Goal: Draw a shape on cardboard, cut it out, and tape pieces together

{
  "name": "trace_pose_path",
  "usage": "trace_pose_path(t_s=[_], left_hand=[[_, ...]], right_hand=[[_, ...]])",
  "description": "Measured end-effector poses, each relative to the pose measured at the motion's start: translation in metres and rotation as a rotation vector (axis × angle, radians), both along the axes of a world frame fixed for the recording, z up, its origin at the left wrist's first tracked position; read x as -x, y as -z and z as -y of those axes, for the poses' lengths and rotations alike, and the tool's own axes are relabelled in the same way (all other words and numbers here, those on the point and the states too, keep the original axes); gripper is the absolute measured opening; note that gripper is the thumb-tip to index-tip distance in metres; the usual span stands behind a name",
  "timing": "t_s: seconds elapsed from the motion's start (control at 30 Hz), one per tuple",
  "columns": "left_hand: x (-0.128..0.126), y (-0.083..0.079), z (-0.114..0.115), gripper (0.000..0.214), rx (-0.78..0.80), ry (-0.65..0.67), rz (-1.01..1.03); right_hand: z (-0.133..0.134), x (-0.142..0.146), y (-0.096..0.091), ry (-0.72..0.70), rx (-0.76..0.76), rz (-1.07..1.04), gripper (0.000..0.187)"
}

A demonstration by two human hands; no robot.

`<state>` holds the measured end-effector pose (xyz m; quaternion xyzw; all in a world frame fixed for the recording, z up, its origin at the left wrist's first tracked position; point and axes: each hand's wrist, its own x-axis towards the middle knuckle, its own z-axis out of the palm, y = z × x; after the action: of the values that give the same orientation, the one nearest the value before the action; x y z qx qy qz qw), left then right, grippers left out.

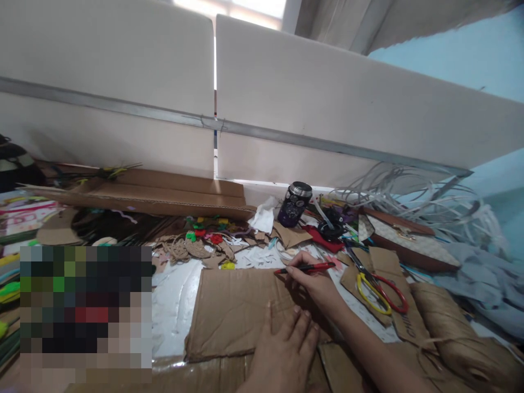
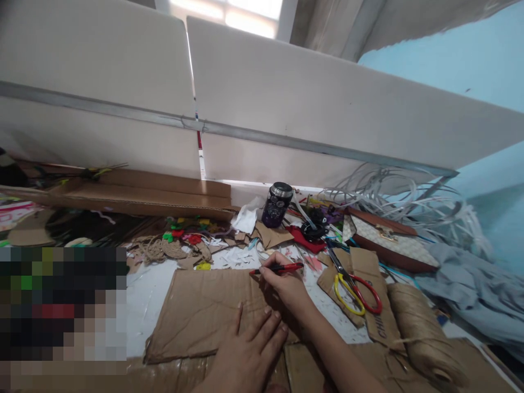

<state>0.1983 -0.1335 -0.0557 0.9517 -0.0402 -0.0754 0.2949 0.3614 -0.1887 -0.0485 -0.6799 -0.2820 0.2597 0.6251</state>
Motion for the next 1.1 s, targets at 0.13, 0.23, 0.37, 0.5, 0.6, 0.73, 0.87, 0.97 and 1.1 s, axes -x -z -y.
trace_pose_path(t_s=[0.13,0.23,0.37,0.5,0.6,0.73,0.87,0.97,1.1], left_hand=[[0.0,-0.001,-0.001,0.076,0.013,0.0,-0.002],[0.002,-0.001,-0.001,0.075,0.032,0.0,0.0],[0.002,-0.001,-0.001,0.077,0.026,0.014,-0.02],[0.001,-0.003,0.0,0.077,0.013,0.015,-0.024],[0.002,-0.003,0.001,0.076,-0.011,0.016,-0.019],[0.003,0.002,0.001,0.076,-0.06,0.008,0.043],[0.002,0.007,0.001,0.078,-0.087,0.012,0.075],[0.002,0.006,0.0,0.077,-0.075,0.006,0.059],[0.001,0.002,-0.001,0.078,-0.029,0.015,0.01]], right_hand=[[0.0,0.0,0.0,0.002,0.015,0.014,0.03],[0.0,0.0,0.002,0.011,0.016,0.02,0.028],[0.001,0.001,0.004,0.026,0.01,0.025,0.028],[0.001,0.001,0.005,0.038,0.009,0.035,0.029],[0.002,-0.001,0.006,0.05,0.012,0.045,0.029],[0.004,-0.004,0.011,0.056,0.008,0.043,0.032],[0.006,-0.005,0.013,0.066,-0.006,0.037,0.038],[0.007,-0.005,0.011,0.069,-0.006,0.042,0.038],[0.009,-0.004,0.007,0.068,-0.002,0.047,0.036]])
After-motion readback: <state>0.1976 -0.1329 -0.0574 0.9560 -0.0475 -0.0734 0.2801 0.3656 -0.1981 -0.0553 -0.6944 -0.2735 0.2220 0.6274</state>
